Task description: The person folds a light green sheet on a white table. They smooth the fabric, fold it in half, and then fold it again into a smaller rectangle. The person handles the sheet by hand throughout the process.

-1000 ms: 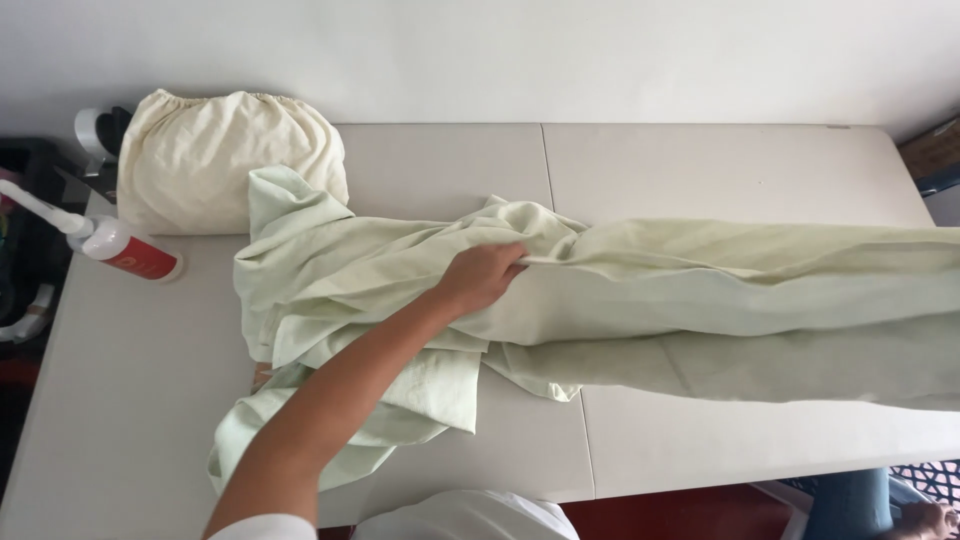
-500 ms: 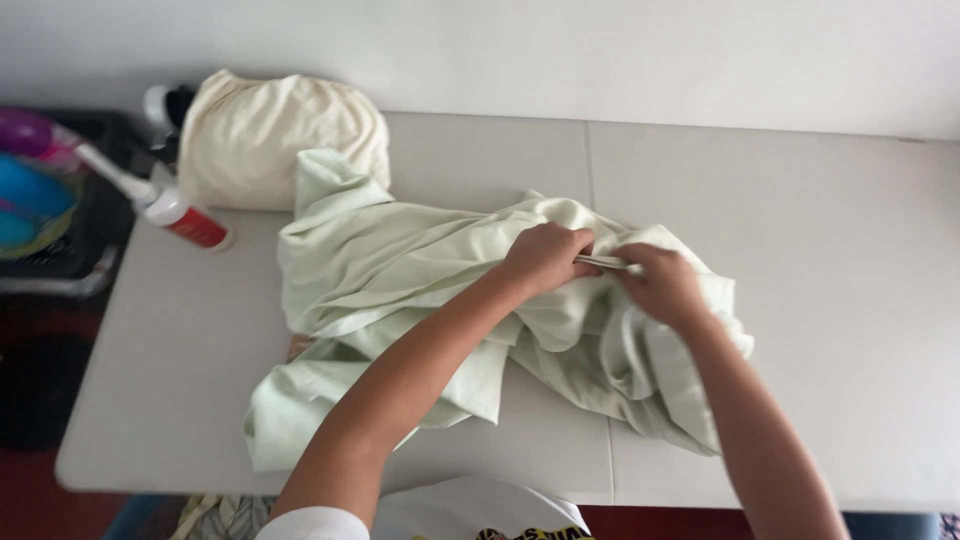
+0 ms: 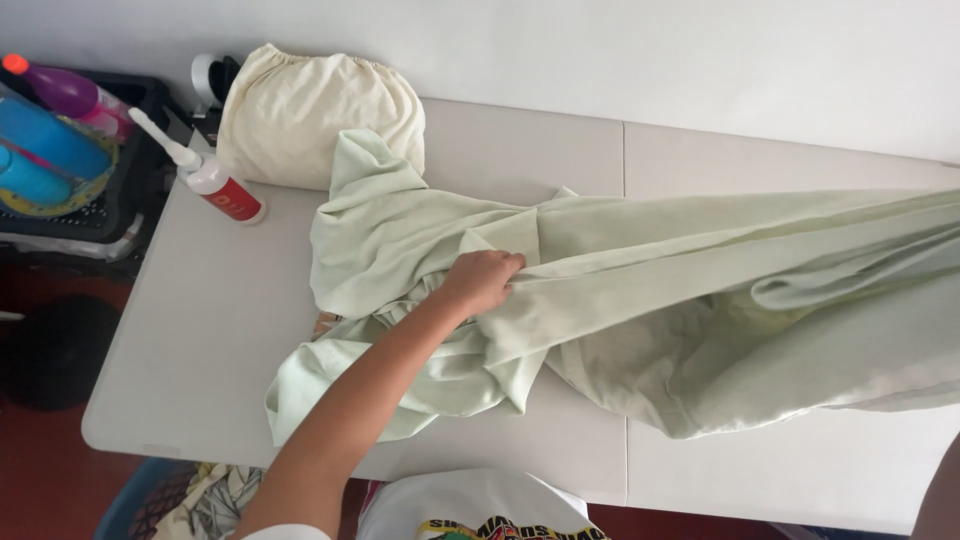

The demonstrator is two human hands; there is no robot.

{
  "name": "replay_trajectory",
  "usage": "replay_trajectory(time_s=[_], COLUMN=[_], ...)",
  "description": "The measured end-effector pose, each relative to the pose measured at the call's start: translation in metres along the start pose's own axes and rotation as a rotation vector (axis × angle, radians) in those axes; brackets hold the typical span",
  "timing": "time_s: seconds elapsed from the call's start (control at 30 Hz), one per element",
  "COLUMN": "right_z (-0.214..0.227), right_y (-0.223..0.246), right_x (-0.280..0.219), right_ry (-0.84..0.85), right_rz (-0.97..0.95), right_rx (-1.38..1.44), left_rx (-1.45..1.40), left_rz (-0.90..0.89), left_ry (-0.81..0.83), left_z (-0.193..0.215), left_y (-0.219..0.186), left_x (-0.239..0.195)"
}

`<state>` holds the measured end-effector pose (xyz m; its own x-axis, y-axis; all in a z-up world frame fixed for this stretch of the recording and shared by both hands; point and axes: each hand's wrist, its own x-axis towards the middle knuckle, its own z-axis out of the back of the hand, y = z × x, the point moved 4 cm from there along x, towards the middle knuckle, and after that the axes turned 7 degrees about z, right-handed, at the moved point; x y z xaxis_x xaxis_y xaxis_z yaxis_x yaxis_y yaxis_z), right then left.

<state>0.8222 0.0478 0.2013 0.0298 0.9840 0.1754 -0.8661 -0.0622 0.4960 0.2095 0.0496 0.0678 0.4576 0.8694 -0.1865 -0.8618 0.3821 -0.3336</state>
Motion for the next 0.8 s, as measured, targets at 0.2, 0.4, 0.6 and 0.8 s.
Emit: replay_trajectory(time_s=[0.2, 0.4, 0.6, 0.8], right_z=[-0.092, -0.208, -0.202, -0.074], right_y=[0.133, 0.259, 0.241, 0.229], right_x=[-0.06, -0.079, -0.055, -0.064], right_ry=[0.041, 0.082, 0.189, -0.06], right_rz=[0.113, 0.248, 0.492, 0.267], right_rx=[0.067, 0.144, 0.044, 0.04], left_rx=[-0.535, -0.499, -0.288, -0.224], left_rz=[0.098, -0.219, -0.217, -0.061], left_ry=[-0.051, -0.223, -0.361, 0.089], left_z=[0.01, 0.051, 0.057, -0.035], left_y=[-0.012, -0.087, -0.087, 0.006], left_x=[-0.009, -0.008, -0.017, -0.022])
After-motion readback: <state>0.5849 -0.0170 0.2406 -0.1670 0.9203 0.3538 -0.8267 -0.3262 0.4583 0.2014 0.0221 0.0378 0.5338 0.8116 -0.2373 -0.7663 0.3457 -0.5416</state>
